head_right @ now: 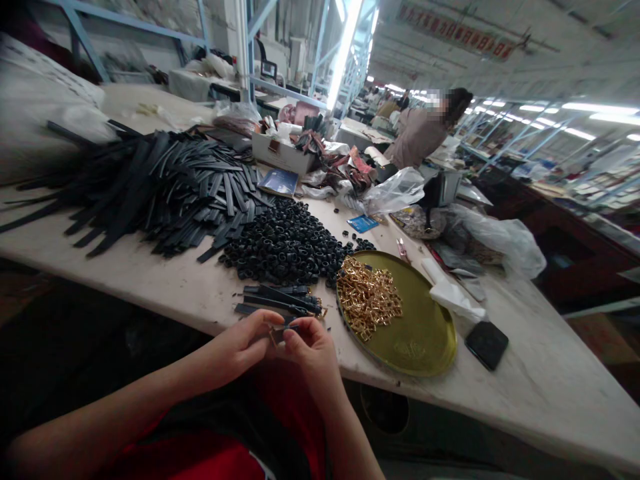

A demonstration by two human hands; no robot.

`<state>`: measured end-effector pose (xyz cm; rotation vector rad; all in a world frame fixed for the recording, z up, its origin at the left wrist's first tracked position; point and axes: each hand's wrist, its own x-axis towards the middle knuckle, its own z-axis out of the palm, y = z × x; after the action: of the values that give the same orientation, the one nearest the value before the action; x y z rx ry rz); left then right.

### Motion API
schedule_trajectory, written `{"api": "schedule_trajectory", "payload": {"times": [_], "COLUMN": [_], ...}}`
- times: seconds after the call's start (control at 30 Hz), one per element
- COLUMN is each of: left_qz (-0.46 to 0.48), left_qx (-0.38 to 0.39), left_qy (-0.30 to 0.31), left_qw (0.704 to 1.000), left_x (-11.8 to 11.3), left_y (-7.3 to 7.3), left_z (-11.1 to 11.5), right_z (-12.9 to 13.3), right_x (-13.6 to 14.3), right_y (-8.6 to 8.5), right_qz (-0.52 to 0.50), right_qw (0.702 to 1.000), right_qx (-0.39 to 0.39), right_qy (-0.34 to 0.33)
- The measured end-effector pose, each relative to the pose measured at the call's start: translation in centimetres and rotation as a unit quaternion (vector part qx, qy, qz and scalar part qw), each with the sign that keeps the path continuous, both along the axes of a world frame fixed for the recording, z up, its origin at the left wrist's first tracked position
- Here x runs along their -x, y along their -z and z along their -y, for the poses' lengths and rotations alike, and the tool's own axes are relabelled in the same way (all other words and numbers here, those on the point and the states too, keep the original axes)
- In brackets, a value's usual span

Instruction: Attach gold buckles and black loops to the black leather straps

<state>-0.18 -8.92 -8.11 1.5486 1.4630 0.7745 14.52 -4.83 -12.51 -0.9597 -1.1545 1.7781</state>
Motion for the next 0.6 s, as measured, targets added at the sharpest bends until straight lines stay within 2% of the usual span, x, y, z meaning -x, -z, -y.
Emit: {"api": "schedule_trajectory", "payload": {"times": [0.2,0.4,0.53,0.6], "left_qz": [0.008,-0.063,-0.131,-0.136], "left_qx": [0.043,0.077,0.089,0.098], "left_qy": [-0.028,-0.066,-0.068,-0.063], "left_qw": [0.999,0.993,0.985,0.984], "left_x": [0.7,1.1,1.3,1.4], "left_y": [0.6,1.0,1.3,1.4], "left_z": [-0.7,-1.9,-2.8,-3.2], "right_z": [0.0,-0.8,-1.2,-1.4], "right_x": [0.7,1.0,1.2,1.3], "right_y": [-0.2,0.8,1.7,1.9], "right_qz": [-0.103,-0.143,-0.172,-0.194], "right_qw": [0.991,0.965,0.947,0.938], "right_qx": [0.084,0.205,0.242,0.253], "right_qy": [-0.022,-0.074,-0.123,-0.133]}}
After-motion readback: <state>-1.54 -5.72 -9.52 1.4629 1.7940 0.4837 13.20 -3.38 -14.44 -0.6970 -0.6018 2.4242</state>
